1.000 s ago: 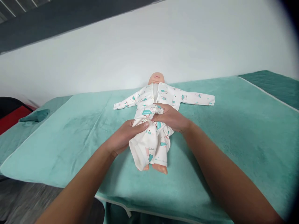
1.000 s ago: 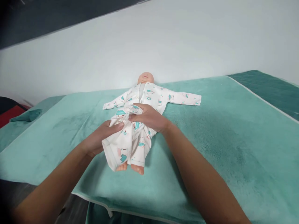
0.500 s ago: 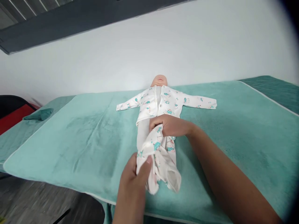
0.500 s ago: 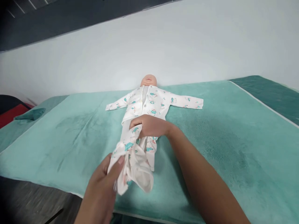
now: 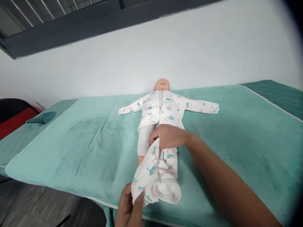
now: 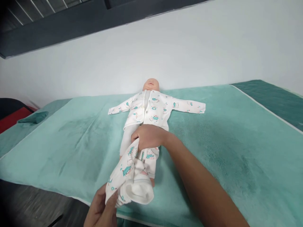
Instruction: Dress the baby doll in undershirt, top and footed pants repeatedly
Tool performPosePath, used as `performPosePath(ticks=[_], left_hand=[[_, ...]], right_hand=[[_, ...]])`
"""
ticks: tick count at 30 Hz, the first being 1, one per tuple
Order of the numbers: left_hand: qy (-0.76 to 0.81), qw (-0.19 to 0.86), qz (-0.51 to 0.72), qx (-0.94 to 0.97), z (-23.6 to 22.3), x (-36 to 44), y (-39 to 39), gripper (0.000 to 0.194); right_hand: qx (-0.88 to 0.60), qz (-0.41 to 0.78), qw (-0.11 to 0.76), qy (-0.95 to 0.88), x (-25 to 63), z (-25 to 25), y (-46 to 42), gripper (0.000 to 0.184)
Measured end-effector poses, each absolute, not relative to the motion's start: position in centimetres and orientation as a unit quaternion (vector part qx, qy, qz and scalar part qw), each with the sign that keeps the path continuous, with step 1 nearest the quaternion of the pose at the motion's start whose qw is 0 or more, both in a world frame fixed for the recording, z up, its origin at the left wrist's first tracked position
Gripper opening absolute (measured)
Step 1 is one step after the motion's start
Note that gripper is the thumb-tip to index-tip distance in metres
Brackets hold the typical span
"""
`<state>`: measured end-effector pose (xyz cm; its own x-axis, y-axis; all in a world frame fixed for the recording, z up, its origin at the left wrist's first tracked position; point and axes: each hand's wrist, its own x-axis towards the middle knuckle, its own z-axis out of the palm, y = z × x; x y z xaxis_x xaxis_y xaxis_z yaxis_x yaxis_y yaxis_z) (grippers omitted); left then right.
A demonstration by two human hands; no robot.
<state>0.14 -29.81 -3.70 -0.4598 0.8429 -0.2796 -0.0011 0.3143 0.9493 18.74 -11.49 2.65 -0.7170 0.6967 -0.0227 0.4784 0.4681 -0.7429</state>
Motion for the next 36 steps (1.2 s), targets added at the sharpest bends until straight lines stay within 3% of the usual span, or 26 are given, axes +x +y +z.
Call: performPosePath(ticks=[7, 11, 16, 20, 26, 31, 36], left_hand=[[0.687, 0.409, 0.422, 0.427, -1.3, -1.3, -25.5, 0.037], [0.670, 0.437, 0.391, 0.456, -1.1, -1.7, -24.1, 0.035], [0.632, 0.468, 0.455, 0.419, -1.5, -1.2, -22.1, 0.037], [0.605, 0.399, 0.509, 0.465, -2.2, -1.5, -19.6, 0.031], [0.565, 0.319, 0.510, 0.566, -3.7, -3.3, -12.8, 0.028], [0.573, 0.190, 0.411, 0.683, -4.0, -3.6, -7.3, 0.035], [0.559, 0.187, 0.388, 0.708, -4.1, -3.5, -6.4, 0.038]], right_hand=[[-0.396, 0.328, 0.173, -0.840, 18.3, 2.1, -11.6, 0.007], [-0.396, 0.320, 0.181, -0.842, 18.4, 2.1, -11.6, 0.014], [-0.353, 0.384, 0.244, -0.818, 18.6, 2.2, -11.4, 0.021], [-0.364, 0.403, 0.290, -0.788, 18.7, 2.1, -11.2, 0.032], [-0.390, 0.460, 0.273, -0.750, 18.8, 1.8, -11.1, 0.033], [-0.435, 0.371, 0.269, -0.775, 18.0, 1.9, -11.2, 0.021], [-0.475, 0.340, 0.283, -0.761, 17.3, 1.8, -11.3, 0.022]])
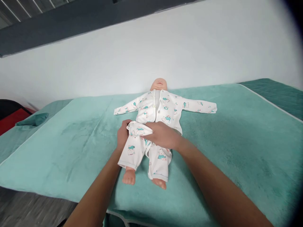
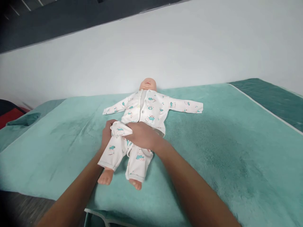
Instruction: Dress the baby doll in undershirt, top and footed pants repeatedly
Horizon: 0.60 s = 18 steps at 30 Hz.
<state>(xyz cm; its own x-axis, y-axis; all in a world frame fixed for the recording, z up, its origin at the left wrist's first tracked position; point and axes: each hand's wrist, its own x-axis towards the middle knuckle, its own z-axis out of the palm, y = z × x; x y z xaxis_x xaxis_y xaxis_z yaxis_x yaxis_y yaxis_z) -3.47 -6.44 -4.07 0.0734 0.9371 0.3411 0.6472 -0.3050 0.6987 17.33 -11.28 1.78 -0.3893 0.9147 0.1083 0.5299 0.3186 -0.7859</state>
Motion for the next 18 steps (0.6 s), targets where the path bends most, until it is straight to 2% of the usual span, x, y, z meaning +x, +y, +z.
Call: performPosePath(ticks=[7, 13, 15, 18], left_hand=[[0.525, 0.292, 0.416, 0.683, -3.1, -3.6, -6.9, 0.024], [0.484, 0.450, 0.471, 0.584, -2.3, -3.8, -7.4, 0.026], [0.450, 0.507, 0.495, 0.543, -2.4, -4.0, -7.7, 0.026], [0.391, 0.556, 0.502, 0.535, -2.4, -4.3, -7.8, 0.018]], right_hand=[[-0.396, 0.445, 0.367, -0.714, 18.6, 2.7, -11.7, 0.035], [-0.432, 0.381, 0.549, -0.606, 19.3, 2.5, -11.3, 0.033], [-0.433, 0.366, 0.578, -0.586, 18.9, 2.1, -11.5, 0.028], [-0.448, 0.309, 0.574, -0.612, 18.5, 1.5, -12.1, 0.021]])
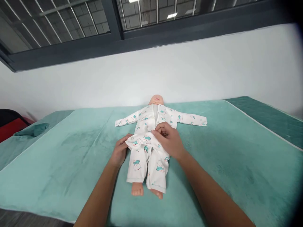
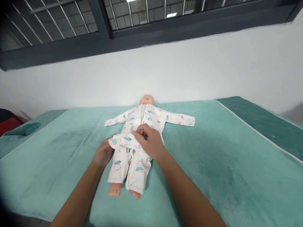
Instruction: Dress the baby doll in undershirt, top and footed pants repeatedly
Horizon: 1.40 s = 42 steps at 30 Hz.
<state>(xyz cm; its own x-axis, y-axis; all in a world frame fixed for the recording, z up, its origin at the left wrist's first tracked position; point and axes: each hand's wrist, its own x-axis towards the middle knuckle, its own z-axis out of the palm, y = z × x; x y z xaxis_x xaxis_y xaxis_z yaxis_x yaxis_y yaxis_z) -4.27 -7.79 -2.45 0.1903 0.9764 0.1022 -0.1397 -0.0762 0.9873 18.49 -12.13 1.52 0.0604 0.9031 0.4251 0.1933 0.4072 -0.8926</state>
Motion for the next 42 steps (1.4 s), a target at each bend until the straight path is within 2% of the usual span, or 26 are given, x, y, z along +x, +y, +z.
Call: performPosePath(ticks=[3, 6, 8, 10, 13, 16, 18, 22, 24, 26, 29, 34, 38, 42], left_hand=[[0.361, 0.595, 0.497, 0.519, -2.2, -4.4, -7.8, 0.030], [0.381, 0.614, 0.464, 0.512, -1.9, -4.3, -7.7, 0.047], [0.416, 0.594, 0.439, 0.531, -2.0, -4.3, -7.5, 0.048], [0.455, 0.552, 0.430, 0.552, -2.4, -4.1, -7.0, 0.043], [0.465, 0.490, 0.451, 0.584, -3.1, -3.8, -6.1, 0.030], [0.421, 0.454, 0.477, 0.624, -3.2, -3.4, -5.4, 0.030], [0.388, 0.420, 0.485, 0.662, -3.0, -3.0, -5.2, 0.028], [0.355, 0.287, 0.499, 0.736, -2.9, -2.7, -5.5, 0.014], [0.367, 0.258, 0.496, 0.743, -3.2, -2.7, -5.6, 0.010], [0.401, 0.275, 0.491, 0.723, -3.7, -2.7, -5.2, 0.010], [0.459, 0.317, 0.497, 0.665, -4.1, -2.2, -3.9, 0.012], [0.458, 0.314, 0.529, 0.642, -3.5, -0.9, -1.4, 0.014], [0.454, 0.380, 0.638, 0.492, -3.7, -1.8, -0.9, 0.016], [0.459, 0.417, 0.730, 0.288, -4.5, -3.2, -1.0, 0.016]], right_hand=[[-0.481, 0.230, 0.555, -0.639, 18.6, 1.0, -12.9, 0.022], [-0.496, 0.169, 0.594, -0.610, 19.1, 0.7, -13.3, 0.024], [-0.502, 0.121, 0.628, -0.582, 19.5, 0.7, -13.2, 0.024], [-0.521, 0.087, 0.622, -0.577, 19.9, 0.7, -12.8, 0.022], [-0.573, 0.083, 0.532, -0.618, 20.0, 0.4, -11.9, 0.017], [-0.605, 0.063, 0.429, -0.668, 19.5, 0.0, -11.4, 0.033], [-0.622, 0.040, 0.374, -0.686, 19.1, -0.1, -11.5, 0.037], [-0.649, 0.015, 0.320, -0.690, 18.5, -0.2, -11.8, 0.022], [-0.641, 0.019, 0.334, -0.691, 18.5, -0.2, -11.8, 0.021], [-0.627, 0.045, 0.367, -0.686, 18.8, -0.4, -11.6, 0.023], [-0.608, 0.136, 0.440, -0.646, 19.4, -0.8, -11.3, 0.026], [-0.567, 0.277, 0.573, -0.522, 19.8, -2.2, -11.2, 0.030], [-0.575, 0.259, 0.654, -0.418, 20.4, -3.2, -11.3, 0.032], [-0.619, 0.170, 0.675, -0.365, 24.4, -4.2, -12.5, 0.030]])
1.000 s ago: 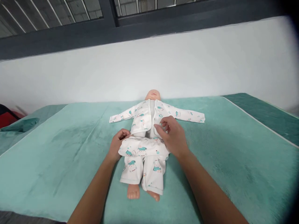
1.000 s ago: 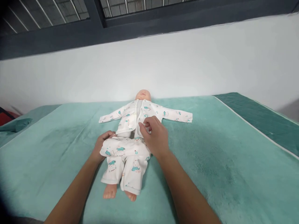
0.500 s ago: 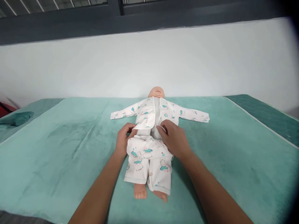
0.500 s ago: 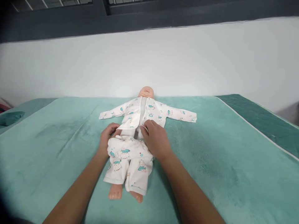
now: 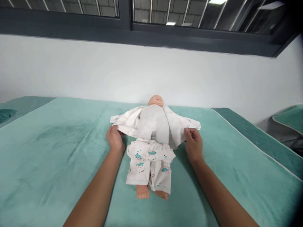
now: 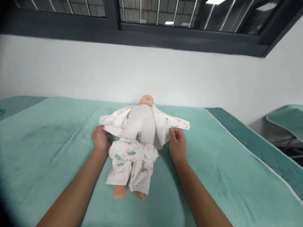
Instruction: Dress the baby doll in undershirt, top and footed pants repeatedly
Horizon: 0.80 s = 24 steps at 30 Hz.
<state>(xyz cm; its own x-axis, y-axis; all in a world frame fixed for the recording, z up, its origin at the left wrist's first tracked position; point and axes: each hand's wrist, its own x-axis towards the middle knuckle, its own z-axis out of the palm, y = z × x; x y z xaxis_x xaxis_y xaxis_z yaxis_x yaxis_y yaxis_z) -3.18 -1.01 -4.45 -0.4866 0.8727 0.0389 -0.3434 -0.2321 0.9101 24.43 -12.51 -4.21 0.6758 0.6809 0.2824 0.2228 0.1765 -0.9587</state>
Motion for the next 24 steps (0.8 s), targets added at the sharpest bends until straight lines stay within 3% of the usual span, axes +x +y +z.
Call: performPosePath(ticks=[3, 8, 11, 13, 17, 24], left_hand=[[0.491, 0.368, 0.743, 0.268, -5.1, -3.7, -1.1, 0.020], [0.568, 0.238, 0.722, 0.315, -5.8, -4.3, -1.5, 0.014], [0.566, 0.129, 0.707, 0.405, -5.4, -4.4, -2.2, 0.040], [0.537, 0.045, 0.673, 0.508, -4.9, -4.0, -2.5, 0.047], [0.468, -0.010, 0.536, 0.702, -4.3, -2.5, -1.4, 0.034], [0.472, -0.013, 0.435, 0.767, -4.4, -1.3, 3.2, 0.036]], right_hand=[[-0.722, 0.146, 0.604, -0.304, 29.2, -4.8, -14.6, 0.030], [-0.852, 0.100, 0.363, -0.363, 33.3, -5.0, -17.1, 0.031], [-0.833, 0.003, 0.387, -0.395, 32.0, -4.8, -16.2, 0.025], [-0.773, -0.055, 0.443, -0.452, 30.4, -4.4, -14.3, 0.021], [-0.658, -0.070, 0.461, -0.592, 26.6, -2.7, -8.8, 0.030], [-0.691, -0.075, 0.412, -0.589, 23.6, -2.8, -2.8, 0.043]])
